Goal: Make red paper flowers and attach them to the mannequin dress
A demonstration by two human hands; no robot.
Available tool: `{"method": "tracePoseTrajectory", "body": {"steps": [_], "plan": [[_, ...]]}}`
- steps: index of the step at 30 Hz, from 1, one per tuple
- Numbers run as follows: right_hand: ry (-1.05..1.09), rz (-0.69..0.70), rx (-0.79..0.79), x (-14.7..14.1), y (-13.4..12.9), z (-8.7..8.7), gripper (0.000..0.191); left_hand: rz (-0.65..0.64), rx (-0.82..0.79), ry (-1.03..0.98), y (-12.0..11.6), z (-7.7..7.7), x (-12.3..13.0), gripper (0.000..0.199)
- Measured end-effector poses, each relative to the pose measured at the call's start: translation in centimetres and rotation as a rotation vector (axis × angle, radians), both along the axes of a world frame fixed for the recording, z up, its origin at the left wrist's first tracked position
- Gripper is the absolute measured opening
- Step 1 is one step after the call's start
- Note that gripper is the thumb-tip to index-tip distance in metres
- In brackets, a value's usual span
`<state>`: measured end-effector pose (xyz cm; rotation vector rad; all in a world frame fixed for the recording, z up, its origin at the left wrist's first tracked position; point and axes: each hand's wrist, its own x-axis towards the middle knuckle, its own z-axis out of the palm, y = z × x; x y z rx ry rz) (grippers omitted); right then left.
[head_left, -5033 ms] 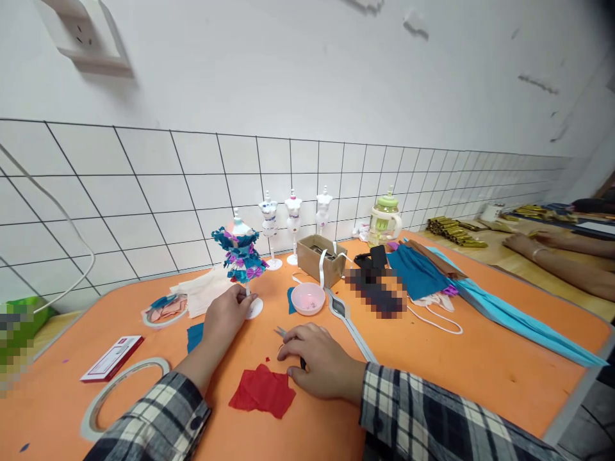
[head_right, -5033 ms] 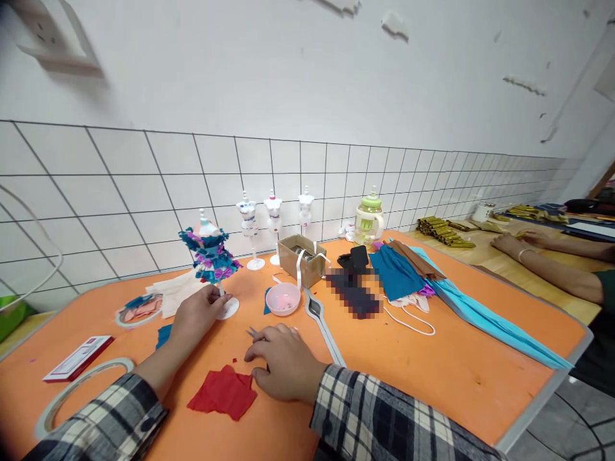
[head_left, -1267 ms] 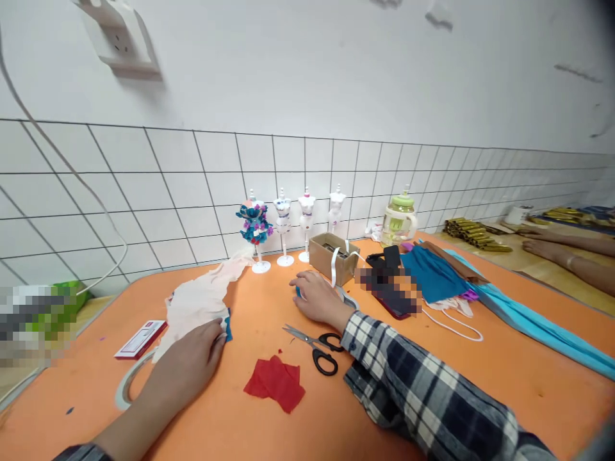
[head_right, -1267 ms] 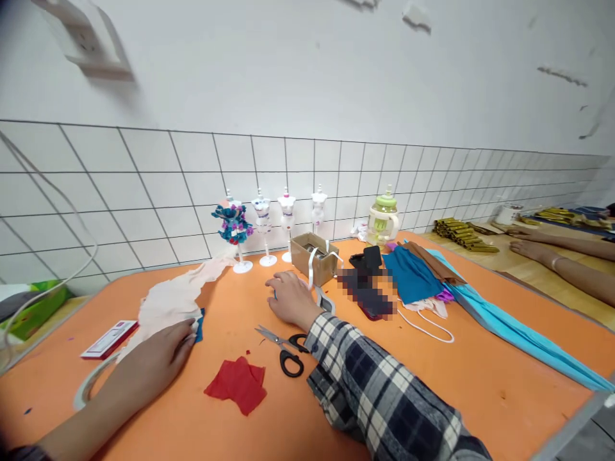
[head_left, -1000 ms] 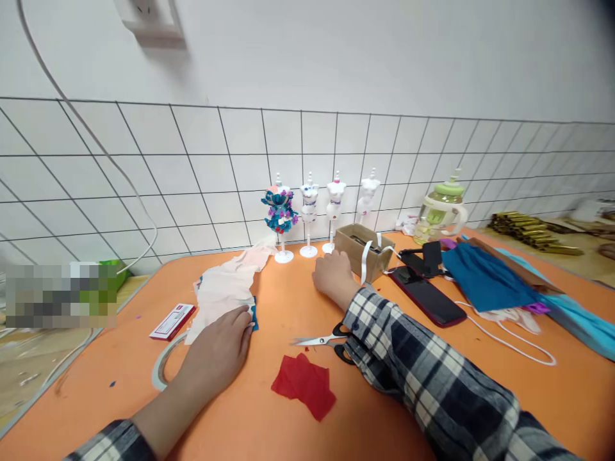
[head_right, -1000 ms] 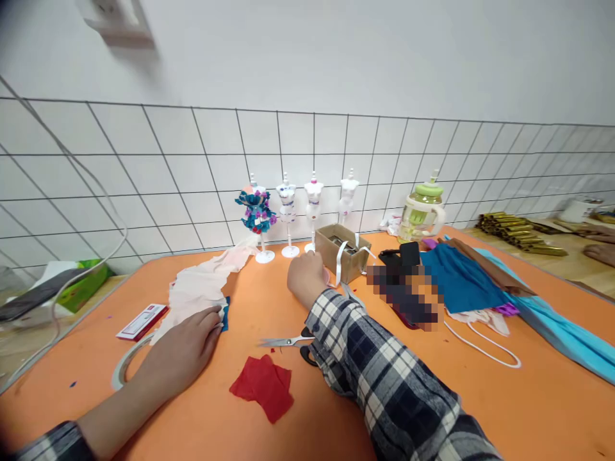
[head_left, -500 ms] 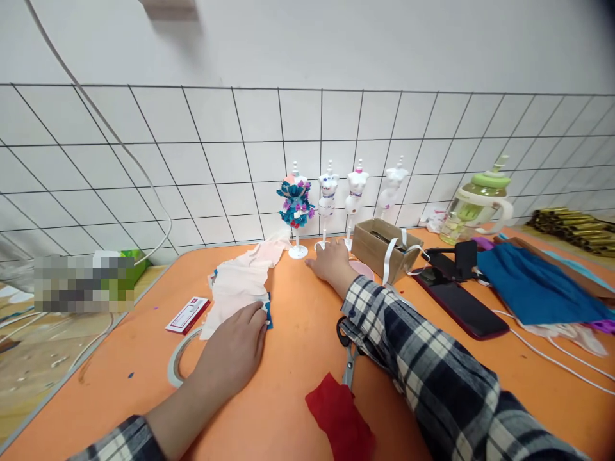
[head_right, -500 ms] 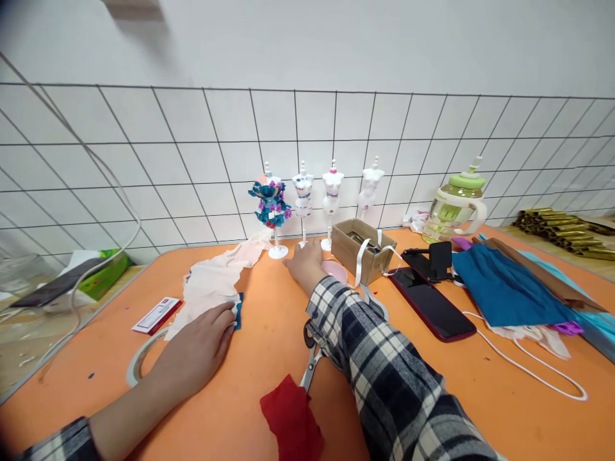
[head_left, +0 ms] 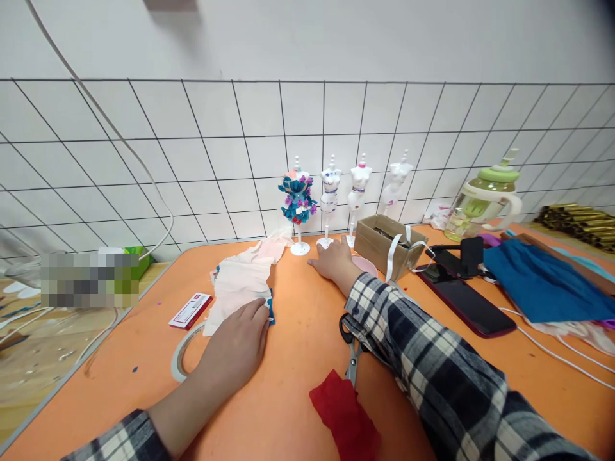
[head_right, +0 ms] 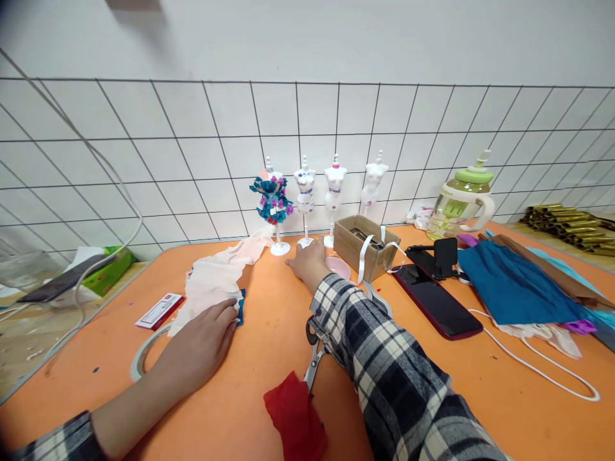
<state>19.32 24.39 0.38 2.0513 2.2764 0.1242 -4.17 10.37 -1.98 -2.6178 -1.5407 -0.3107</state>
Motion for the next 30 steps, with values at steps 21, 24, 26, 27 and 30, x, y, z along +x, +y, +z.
{"method": "tracePoseTrajectory", "body": {"steps": [21,24,26,27,30], "plan": [[-0.061,0.210,0.018,-1.7,-8.9,1.8,0.063,-0.021,0.020,-0.006,0.3,0.0,-0.4,0.029],[-0.055,0.220,0.020,-1.9,-11.1,2.1,0.063,-0.027,0.013,0.005,0.4,0.1,-0.5,0.030],[-0.050,0.227,0.022,-2.0,-12.5,2.2,0.065,-0.025,0.018,0.021,0.4,0.1,-0.5,0.030],[-0.047,0.233,0.023,-2.1,-13.2,2.3,0.065,-0.024,0.022,0.029,0.3,0.2,-0.4,0.030],[-0.036,0.261,0.033,-2.2,-15.1,2.3,0.066,-0.024,0.040,0.051,0.2,0.5,-0.4,0.029]]}}
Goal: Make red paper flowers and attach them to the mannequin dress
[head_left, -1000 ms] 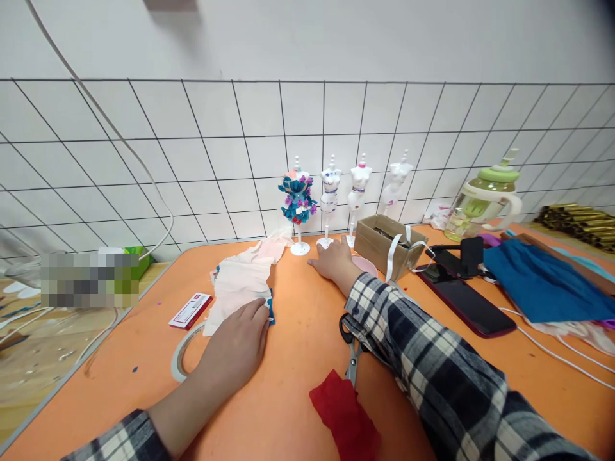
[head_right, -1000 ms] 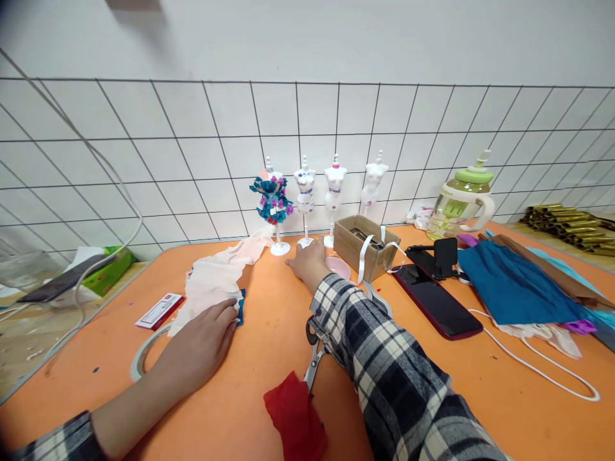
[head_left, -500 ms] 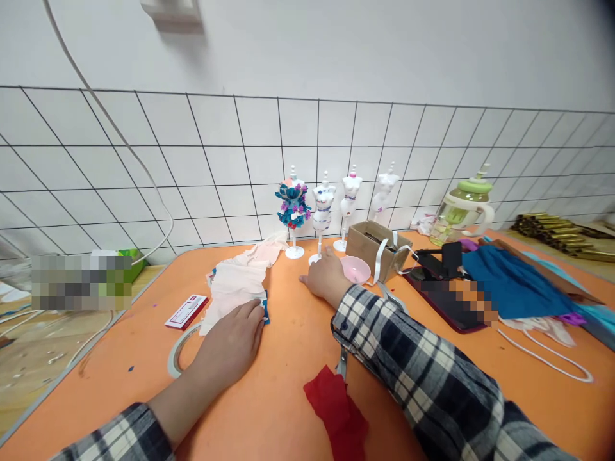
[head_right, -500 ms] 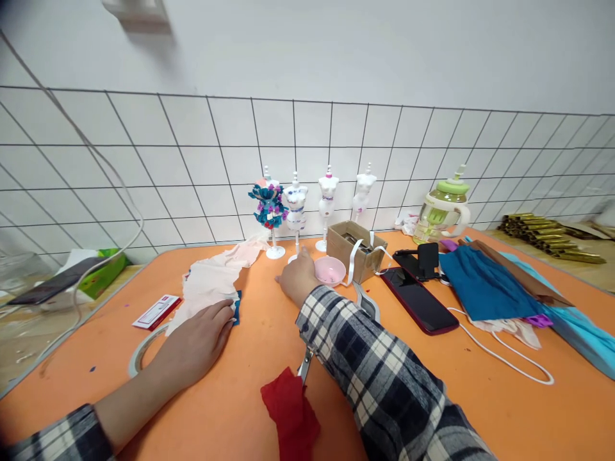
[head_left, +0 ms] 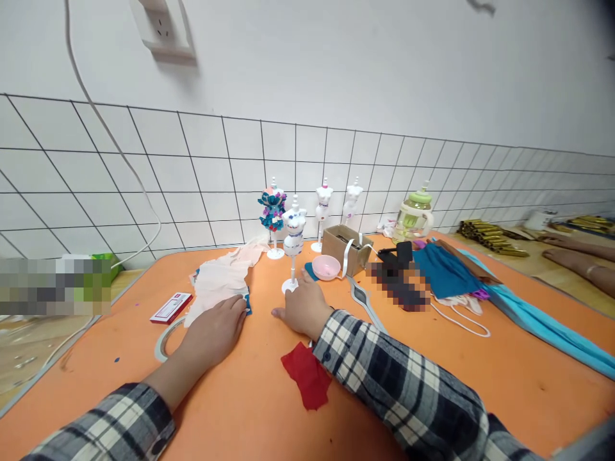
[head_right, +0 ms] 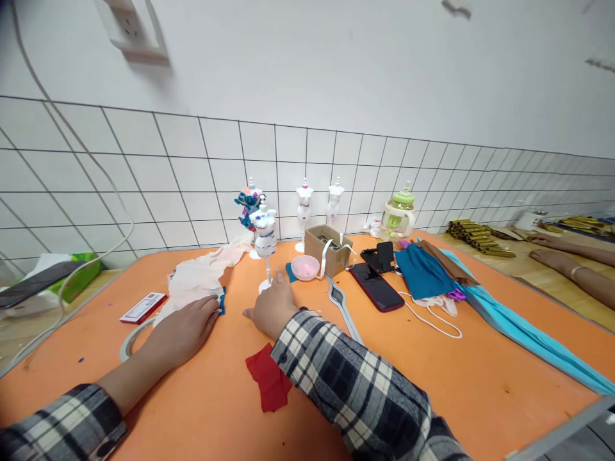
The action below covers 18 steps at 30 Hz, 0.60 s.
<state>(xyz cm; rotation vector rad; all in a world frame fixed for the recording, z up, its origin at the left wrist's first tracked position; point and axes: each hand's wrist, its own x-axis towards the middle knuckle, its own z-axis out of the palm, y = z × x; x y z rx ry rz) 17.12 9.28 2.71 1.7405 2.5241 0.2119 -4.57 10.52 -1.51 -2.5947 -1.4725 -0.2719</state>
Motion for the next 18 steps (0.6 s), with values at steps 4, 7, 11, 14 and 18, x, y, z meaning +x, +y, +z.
{"method": "tracePoseTrajectory", "body": {"steps": [4,7,11,14,18], "plan": [[0.023,0.032,0.015,-0.3,-2.1,-0.5,0.065,-0.014,0.030,0.048,-0.3,0.4,0.1,0.027],[0.044,0.030,0.026,-0.8,-3.3,-1.4,0.064,-0.043,0.066,0.087,-0.5,0.7,0.3,0.025],[0.031,0.030,0.043,-1.6,-4.7,-2.5,0.065,-0.050,0.113,0.134,-1.2,1.1,0.8,0.027],[0.074,0.004,0.067,-1.6,-5.5,-2.9,0.071,-0.047,0.119,0.153,-2.1,1.6,1.0,0.024],[0.246,0.052,0.109,0.0,-6.0,-2.3,0.045,-0.028,0.117,0.130,-3.4,2.2,0.8,0.023]]}}
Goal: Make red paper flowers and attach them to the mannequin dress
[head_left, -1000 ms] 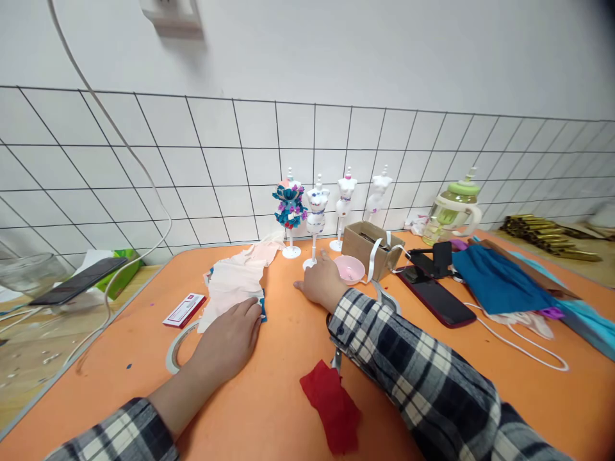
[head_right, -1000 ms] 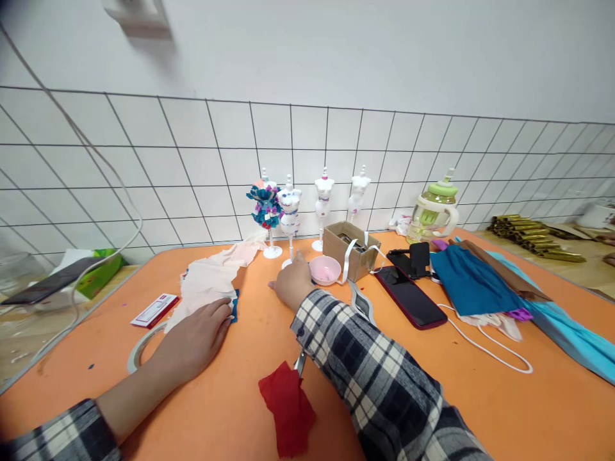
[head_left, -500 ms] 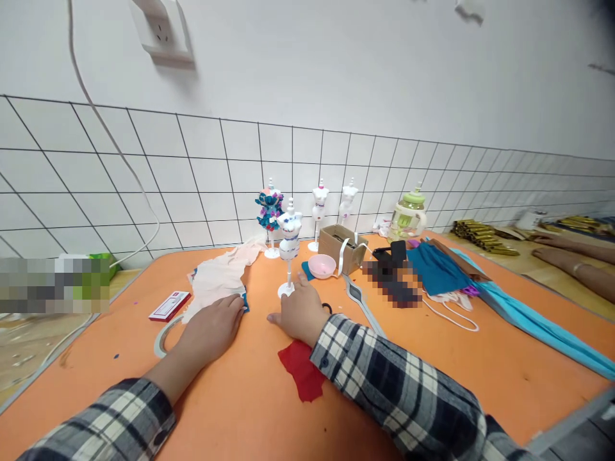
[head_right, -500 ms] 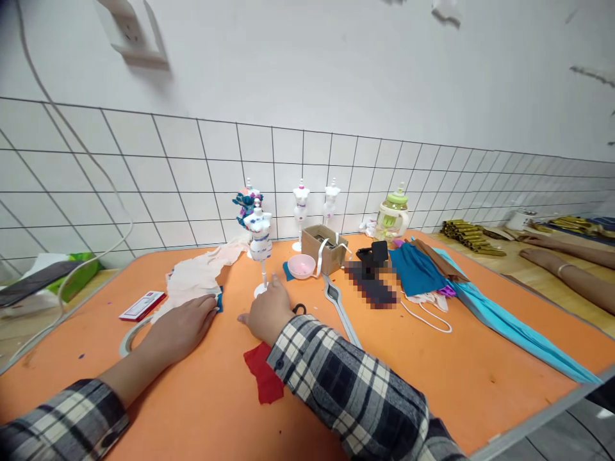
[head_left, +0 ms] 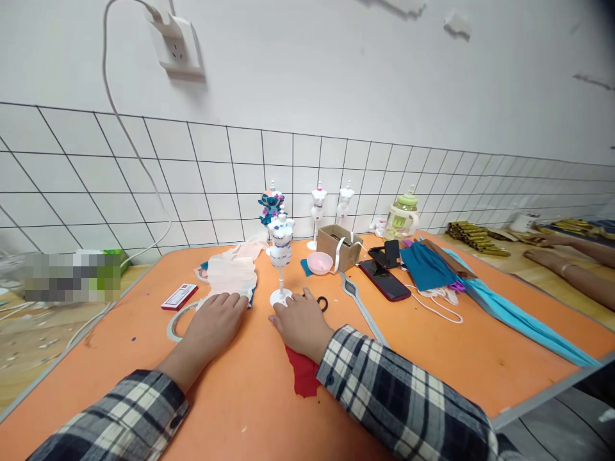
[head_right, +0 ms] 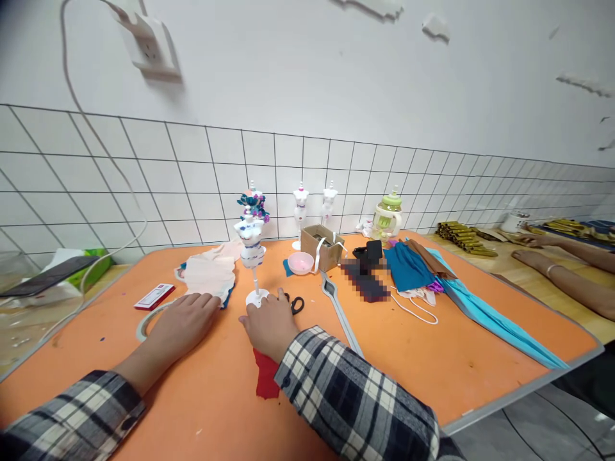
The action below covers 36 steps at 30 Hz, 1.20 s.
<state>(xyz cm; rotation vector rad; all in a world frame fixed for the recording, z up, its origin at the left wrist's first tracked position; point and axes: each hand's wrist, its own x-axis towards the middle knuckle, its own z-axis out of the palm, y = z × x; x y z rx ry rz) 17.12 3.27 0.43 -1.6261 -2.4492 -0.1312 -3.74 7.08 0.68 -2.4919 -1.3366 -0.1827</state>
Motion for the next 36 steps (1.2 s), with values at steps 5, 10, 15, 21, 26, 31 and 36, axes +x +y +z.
{"method": "tracePoseTrajectory", "body": {"steps": [5,10,15,21,26,31,36], "plan": [[0.151,-0.073,-0.058,4.0,0.5,1.8,0.040,0.133,-0.002,-0.136,-1.0,0.1,-0.7,0.026],[0.242,0.083,-0.241,7.7,0.4,2.4,0.030,0.321,0.000,-0.340,-0.6,0.1,-1.6,0.039],[0.213,0.282,-0.450,7.8,-1.0,0.8,0.067,0.262,-0.012,-0.414,-0.7,0.2,-2.1,0.038],[0.224,0.284,-0.408,7.4,-0.8,0.0,0.029,0.008,-0.120,-0.297,-2.0,-0.6,-1.0,0.032],[0.438,0.347,-0.303,7.6,-0.6,-0.1,0.022,-0.054,-0.179,-0.298,-1.9,-2.6,0.3,0.036],[0.537,0.206,-0.115,7.4,0.6,-1.4,0.027,-0.065,-0.207,-0.293,-1.4,-3.4,0.2,0.037],[0.564,0.005,-0.031,7.4,2.4,-2.4,0.034,-0.096,-0.259,-0.251,-0.9,-2.9,-0.5,0.039]]}}
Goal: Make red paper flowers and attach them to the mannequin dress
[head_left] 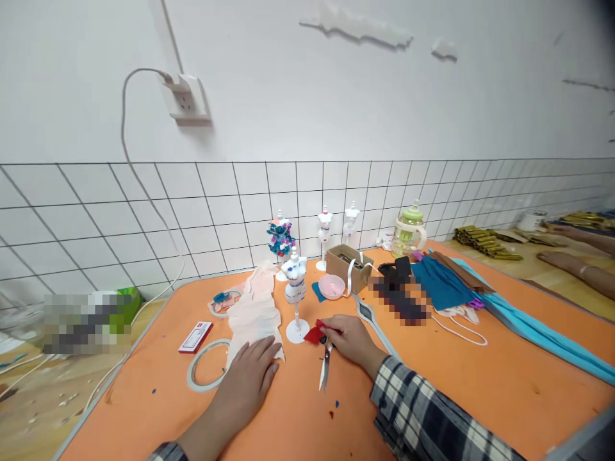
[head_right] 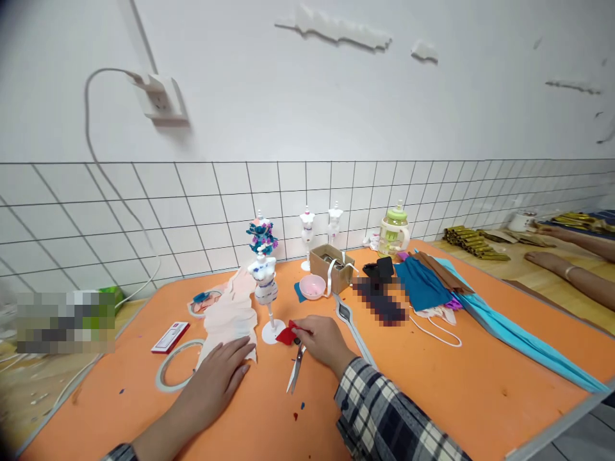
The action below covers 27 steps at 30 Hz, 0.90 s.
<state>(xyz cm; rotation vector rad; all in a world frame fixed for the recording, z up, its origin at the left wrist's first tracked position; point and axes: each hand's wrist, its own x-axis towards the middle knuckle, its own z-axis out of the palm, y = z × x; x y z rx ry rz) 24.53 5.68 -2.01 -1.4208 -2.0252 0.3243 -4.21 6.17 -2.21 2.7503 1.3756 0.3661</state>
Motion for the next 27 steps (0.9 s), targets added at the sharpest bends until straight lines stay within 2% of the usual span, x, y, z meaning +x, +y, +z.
{"method": "tracePoseTrajectory", "body": {"steps": [3,7,11,15,19,21,24,27], "plan": [[0.008,-0.060,-0.001,0.0,0.3,-0.1,0.032,-0.014,-0.006,0.028,0.5,0.0,-0.3,0.042],[0.270,-0.086,-0.007,0.1,0.4,-0.4,0.023,-0.045,0.042,0.030,1.2,-0.9,-0.7,0.042],[0.484,-0.146,-0.087,0.8,0.9,-1.0,0.040,-0.062,0.068,0.020,1.6,-1.5,-0.8,0.043],[0.690,-0.134,-0.186,1.0,1.1,-1.3,0.046,-0.049,0.053,0.039,1.3,-1.0,-0.7,0.044],[0.862,-0.054,-0.300,0.2,0.4,-1.0,0.049,-0.010,0.188,0.009,-0.5,0.3,-1.1,0.055],[1.074,-0.003,-0.397,-0.4,-0.3,-0.9,0.047,0.017,0.263,-0.018,-2.3,0.7,-1.0,0.056],[1.399,0.072,-0.627,-1.2,-1.4,-1.0,0.044,0.072,0.317,-0.074,-4.8,1.0,0.3,0.046],[1.459,0.110,-0.771,-1.6,-2.0,-1.2,0.044,-0.022,0.224,-0.058,-5.6,1.3,2.5,0.029]]}}
